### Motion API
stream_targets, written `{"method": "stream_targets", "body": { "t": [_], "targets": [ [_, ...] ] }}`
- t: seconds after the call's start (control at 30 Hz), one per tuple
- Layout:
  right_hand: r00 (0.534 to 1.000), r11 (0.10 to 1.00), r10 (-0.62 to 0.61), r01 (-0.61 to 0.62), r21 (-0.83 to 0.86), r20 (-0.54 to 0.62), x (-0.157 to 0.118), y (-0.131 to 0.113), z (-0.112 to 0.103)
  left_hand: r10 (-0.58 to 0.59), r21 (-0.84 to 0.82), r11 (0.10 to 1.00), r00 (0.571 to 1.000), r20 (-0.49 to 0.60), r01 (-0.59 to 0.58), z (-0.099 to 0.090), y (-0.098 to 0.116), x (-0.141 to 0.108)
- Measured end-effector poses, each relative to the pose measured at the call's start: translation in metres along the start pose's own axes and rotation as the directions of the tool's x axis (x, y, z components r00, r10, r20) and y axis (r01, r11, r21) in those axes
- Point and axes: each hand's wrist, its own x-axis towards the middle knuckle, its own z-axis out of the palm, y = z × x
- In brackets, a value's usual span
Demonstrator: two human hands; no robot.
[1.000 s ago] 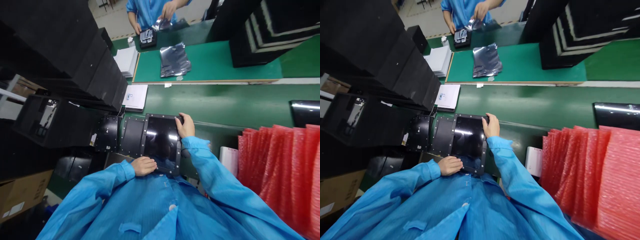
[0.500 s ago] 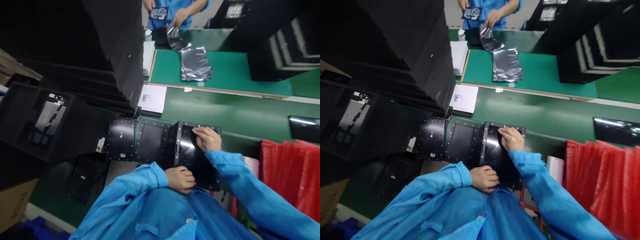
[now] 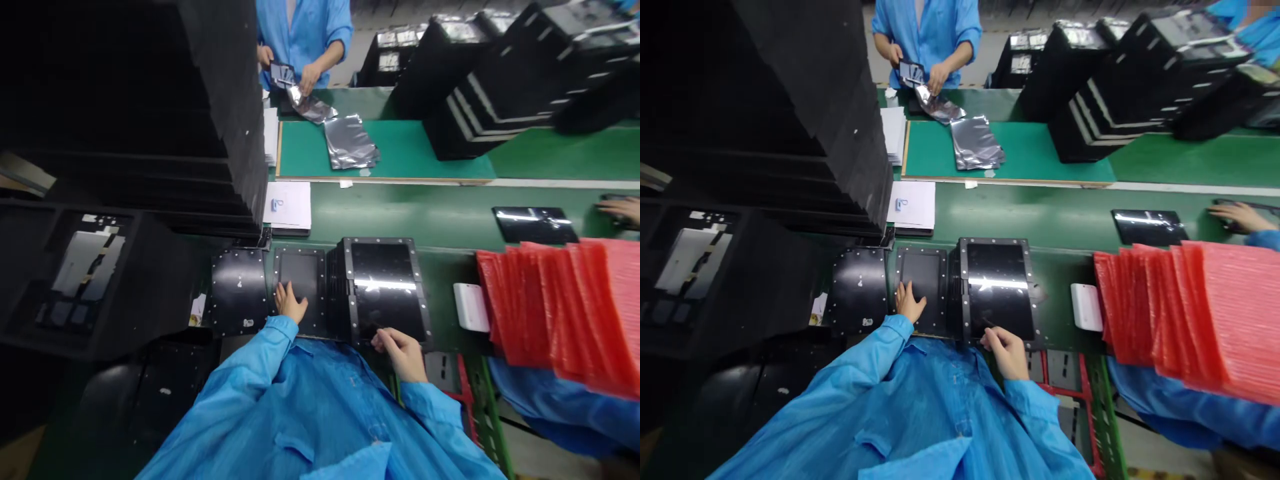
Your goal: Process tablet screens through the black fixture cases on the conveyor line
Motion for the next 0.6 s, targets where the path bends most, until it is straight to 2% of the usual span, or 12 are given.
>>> {"method": "stream_targets", "body": {
  "t": [0.1, 0.23, 0.33, 0.43, 0.5, 0.6],
  "targets": [
    [0.996, 1.0, 0.014, -0.014, 0.0, 0.086, 0.003, 0.0, -0.001, -0.154, -0.024, 0.988, 0.982, -0.111, 0.152, 0.007, 0.013, 0.002],
    [0.966, 0.997, -0.05, 0.063, -0.042, 0.252, 0.016, 0.005, -0.009, -0.171, -0.062, 0.985, 0.969, -0.18, 0.162, 0.009, 0.033, 0.007],
    [0.882, 0.974, -0.165, 0.215, -0.066, 0.442, 0.025, 0.01, -0.015, -0.266, -0.185, 0.956, 0.937, -0.228, 0.227, -0.001, 0.047, 0.005],
    [0.772, 0.938, -0.276, 0.347, -0.017, 0.573, 0.029, 0.016, -0.019, -0.31, -0.24, 0.938, 0.919, -0.245, 0.252, -0.022, 0.046, -0.011],
    [0.715, 0.917, -0.343, 0.395, 0.054, 0.609, 0.03, 0.019, -0.022, -0.27, -0.281, 0.938, 0.938, -0.218, 0.204, -0.034, 0.037, -0.032],
    [0.67, 0.908, -0.395, 0.387, 0.16, 0.629, 0.029, 0.021, -0.028, -0.089, -0.365, 0.93, 0.986, -0.138, 0.033, -0.043, 0.031, -0.069]
  ]
}}
